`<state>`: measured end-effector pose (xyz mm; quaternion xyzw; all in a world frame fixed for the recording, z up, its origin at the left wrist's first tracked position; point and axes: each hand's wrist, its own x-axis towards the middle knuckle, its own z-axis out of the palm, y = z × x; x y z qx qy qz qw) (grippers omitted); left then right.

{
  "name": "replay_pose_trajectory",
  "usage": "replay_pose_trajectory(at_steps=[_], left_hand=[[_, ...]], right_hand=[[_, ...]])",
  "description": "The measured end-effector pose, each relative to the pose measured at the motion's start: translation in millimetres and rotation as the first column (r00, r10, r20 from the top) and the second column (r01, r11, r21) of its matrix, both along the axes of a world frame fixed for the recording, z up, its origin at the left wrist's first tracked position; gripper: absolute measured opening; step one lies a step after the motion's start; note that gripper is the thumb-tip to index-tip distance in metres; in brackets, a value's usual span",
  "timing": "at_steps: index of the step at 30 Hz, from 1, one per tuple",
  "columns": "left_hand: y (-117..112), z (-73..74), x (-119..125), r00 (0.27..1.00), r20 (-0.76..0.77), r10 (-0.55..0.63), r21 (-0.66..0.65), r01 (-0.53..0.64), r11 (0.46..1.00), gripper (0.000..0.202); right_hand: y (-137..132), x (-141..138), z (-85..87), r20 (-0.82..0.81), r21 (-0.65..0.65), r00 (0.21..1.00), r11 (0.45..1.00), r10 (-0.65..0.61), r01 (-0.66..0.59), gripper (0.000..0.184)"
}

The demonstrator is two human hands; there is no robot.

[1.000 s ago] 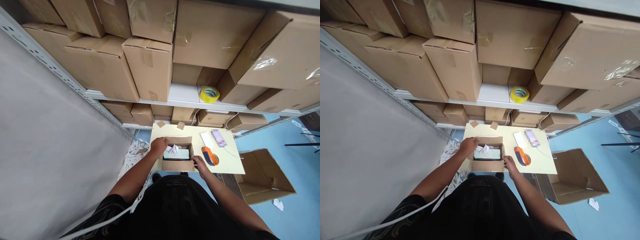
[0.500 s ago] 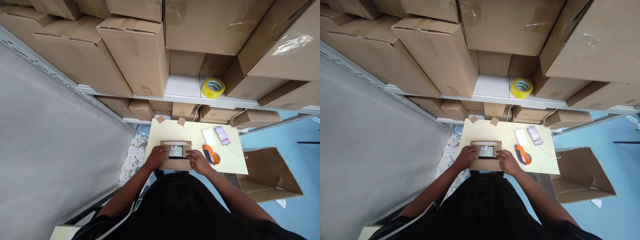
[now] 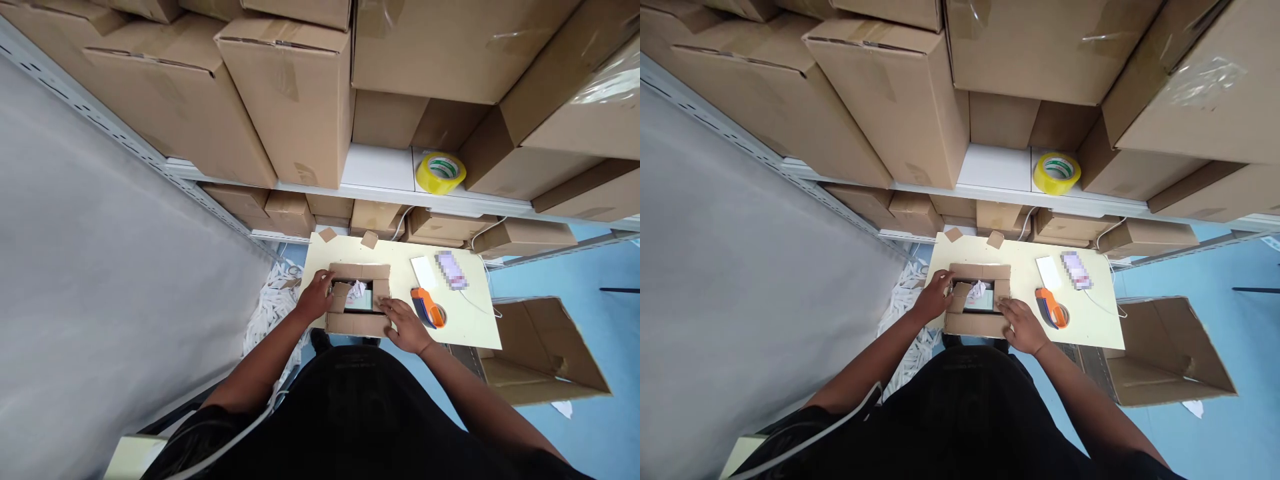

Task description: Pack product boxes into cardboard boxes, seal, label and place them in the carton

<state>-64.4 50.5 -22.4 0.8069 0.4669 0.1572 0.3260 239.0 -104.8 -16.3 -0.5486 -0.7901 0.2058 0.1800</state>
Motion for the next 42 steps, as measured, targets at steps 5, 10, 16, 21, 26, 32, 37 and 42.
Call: replay_pose_trajectory(at_steps=[5,10,16,21,26,32,37,42], left_hand=[[6.3,-2.0,4.9,0.998,0.024,0.065,-0.084,-0.063,0.995,0.088],[16.5,-3.1,3.9,0.964,0.213,0.157,-0.241,-0.104,0.965,0.088],[11.1,0.8,-6.5,0.970,0.236,0.065,-0.143,-0.032,0.989,0.035],[-10.9,-10.4,-2.2,0.995,0.051,-0.086,0.150,0.078,0.986,0.028],[-18.3,-17.9,6.8,0.997,-0.047,-0.053,0.219,0.062,0.974,0.028],[-22.9,-7.1,15.9,0.966,-0.228,-0.118,0.235,0.172,0.957,0.030],[-25.2,2.6,32.8,0.935,-0.312,-0.168,0.108,0.210,0.972,0.030],[-28.2,10.9,37.3,0.983,-0.183,0.006,-0.016,-0.009,1.000,0.027]], right_hand=[[-17.1,18.2,-7.5,0.133,0.009,0.987,0.995,0.095,-0.097,0.071],[-3.3,6.8,-23.0,-0.100,0.042,0.948,0.951,-0.301,0.306,0.047],[32.6,-13.6,-48.6,-0.231,-0.133,0.747,0.780,-0.624,0.611,0.053],[33.0,-16.8,-42.8,-0.138,-0.036,0.863,0.873,-0.486,0.486,0.045],[8.9,10.8,-39.6,-0.074,0.005,0.833,0.835,-0.549,0.550,0.044],[-21.6,79.3,-65.2,0.348,-0.058,0.477,0.490,-0.807,0.870,0.049],[-14.9,85.7,-73.3,0.504,-0.092,0.440,0.460,-0.743,0.883,0.053],[-20.8,72.9,-31.8,0.325,-0.089,0.465,0.463,-0.823,0.882,0.047]])
